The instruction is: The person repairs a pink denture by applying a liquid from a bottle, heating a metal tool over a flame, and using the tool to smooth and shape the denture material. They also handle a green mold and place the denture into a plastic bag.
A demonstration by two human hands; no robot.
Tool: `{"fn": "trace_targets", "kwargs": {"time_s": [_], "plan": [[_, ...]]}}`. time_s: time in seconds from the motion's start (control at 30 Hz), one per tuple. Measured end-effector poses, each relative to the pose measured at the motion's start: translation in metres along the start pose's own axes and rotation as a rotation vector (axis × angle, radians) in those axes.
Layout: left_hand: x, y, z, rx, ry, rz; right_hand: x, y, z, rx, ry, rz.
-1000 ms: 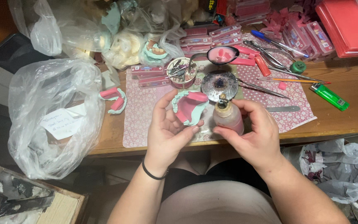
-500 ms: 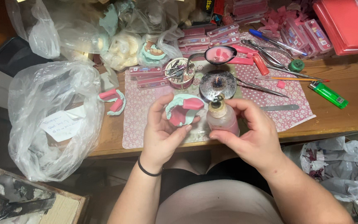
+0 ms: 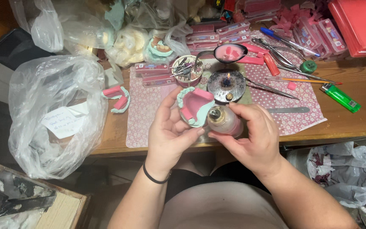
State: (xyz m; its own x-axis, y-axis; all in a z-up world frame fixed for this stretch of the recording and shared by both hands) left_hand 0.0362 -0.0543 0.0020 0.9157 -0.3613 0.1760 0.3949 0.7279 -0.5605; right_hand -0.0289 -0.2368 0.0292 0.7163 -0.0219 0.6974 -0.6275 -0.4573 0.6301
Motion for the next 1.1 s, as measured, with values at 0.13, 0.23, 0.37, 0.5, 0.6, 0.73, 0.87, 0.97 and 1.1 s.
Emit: {"fn": "trace_targets", "kwargs": {"time_s": [0.13,0.23,0.37,0.5,0.6,0.73,0.87,0.97,1.1], "plan": [[0.0,0.003,-0.001,0.018,-0.009,0.009,-0.007,-0.005,0.006,-0.023,-0.011,-0.003],[0.0,0.008,-0.003,-0.004,0.002,0.033,-0.015,-0.01,0.018,-0.061,-0.093,-0.053],[0.002,0.01,-0.004,-0.003,0.001,0.042,-0.017,-0.009,0.023,-0.091,-0.125,-0.054],[0.008,0.019,-0.008,-0.096,-0.107,-0.055,-0.014,-0.005,0.02,0.043,-0.206,-0.106],[0.012,0.025,-0.01,-0.064,-0.143,-0.087,-0.014,-0.008,0.01,0.207,-0.261,-0.21],[0.011,0.022,-0.002,0.061,-0.144,-0.143,-0.013,-0.016,-0.001,0.381,-0.373,-0.328],[0.012,0.023,-0.003,0.044,-0.135,-0.15,-0.017,-0.018,0.003,0.256,-0.31,-0.329],[0.014,0.024,-0.004,0.029,-0.15,-0.153,-0.022,-0.021,0.008,0.236,-0.304,-0.325],[0.014,0.021,-0.005,0.01,-0.13,-0.156,-0.022,-0.02,0.012,0.189,-0.28,-0.309]]}}
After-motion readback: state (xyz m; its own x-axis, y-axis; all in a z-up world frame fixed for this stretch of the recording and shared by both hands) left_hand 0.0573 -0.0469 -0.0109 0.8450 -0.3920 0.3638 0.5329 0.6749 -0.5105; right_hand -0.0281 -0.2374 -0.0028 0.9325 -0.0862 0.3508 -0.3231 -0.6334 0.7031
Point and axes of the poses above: each hand's wrist, its own x-axis towards the middle knuckle, its own y-axis out of the back of the hand, z = x × y, the point moved 5 cm from there along x, towards the middle knuckle, and after that the axes turned 13 degrees about -x, right-handed, at the moved point
